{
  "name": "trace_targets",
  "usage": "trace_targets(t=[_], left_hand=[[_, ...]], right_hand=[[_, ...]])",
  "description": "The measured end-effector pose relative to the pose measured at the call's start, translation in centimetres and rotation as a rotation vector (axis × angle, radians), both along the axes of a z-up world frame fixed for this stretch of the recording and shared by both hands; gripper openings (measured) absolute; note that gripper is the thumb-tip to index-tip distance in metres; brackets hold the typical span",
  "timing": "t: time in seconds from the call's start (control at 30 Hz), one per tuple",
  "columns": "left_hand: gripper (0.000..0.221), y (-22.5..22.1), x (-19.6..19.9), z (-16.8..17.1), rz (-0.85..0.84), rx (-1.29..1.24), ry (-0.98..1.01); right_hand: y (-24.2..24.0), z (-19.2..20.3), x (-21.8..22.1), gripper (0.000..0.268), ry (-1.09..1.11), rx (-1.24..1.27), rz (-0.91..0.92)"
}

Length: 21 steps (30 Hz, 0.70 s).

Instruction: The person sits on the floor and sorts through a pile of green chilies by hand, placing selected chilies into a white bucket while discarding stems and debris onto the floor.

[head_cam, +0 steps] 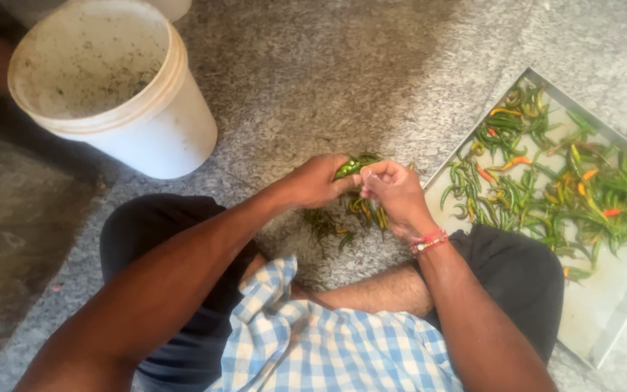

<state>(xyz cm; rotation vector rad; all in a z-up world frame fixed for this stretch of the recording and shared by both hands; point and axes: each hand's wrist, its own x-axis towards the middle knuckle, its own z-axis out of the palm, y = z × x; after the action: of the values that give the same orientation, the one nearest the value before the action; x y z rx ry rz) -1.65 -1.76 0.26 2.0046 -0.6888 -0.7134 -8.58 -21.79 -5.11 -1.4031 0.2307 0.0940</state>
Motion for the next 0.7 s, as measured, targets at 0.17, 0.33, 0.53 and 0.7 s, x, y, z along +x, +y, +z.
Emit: trace_targets(t=[0.17,0.33,0.53,0.7], left_hand=[[0.028,1.3,2.3,0.2,0.098,0.145,0.124],[0.018,1.9,3.6,-0.8,0.170,0.090,0.258],[0.024,0.8,2.0,-0.8,0.013,0.110,0.012],[0.018,0.5,0.0,-1.2,-0.085,0.230,-0.135]], right_hand=[[-1.2,-1.0,0.4,0.012,-0.129,-1.056,0.065],[-1.1,-2.5,0.0,0.023,0.050,-1.381,0.266],[-0.4,0.0,0.0,0.011,0.141,-1.419,0.238],[-0.1,3.8,-1.3,0.009,-0.371,-1.349,0.235]])
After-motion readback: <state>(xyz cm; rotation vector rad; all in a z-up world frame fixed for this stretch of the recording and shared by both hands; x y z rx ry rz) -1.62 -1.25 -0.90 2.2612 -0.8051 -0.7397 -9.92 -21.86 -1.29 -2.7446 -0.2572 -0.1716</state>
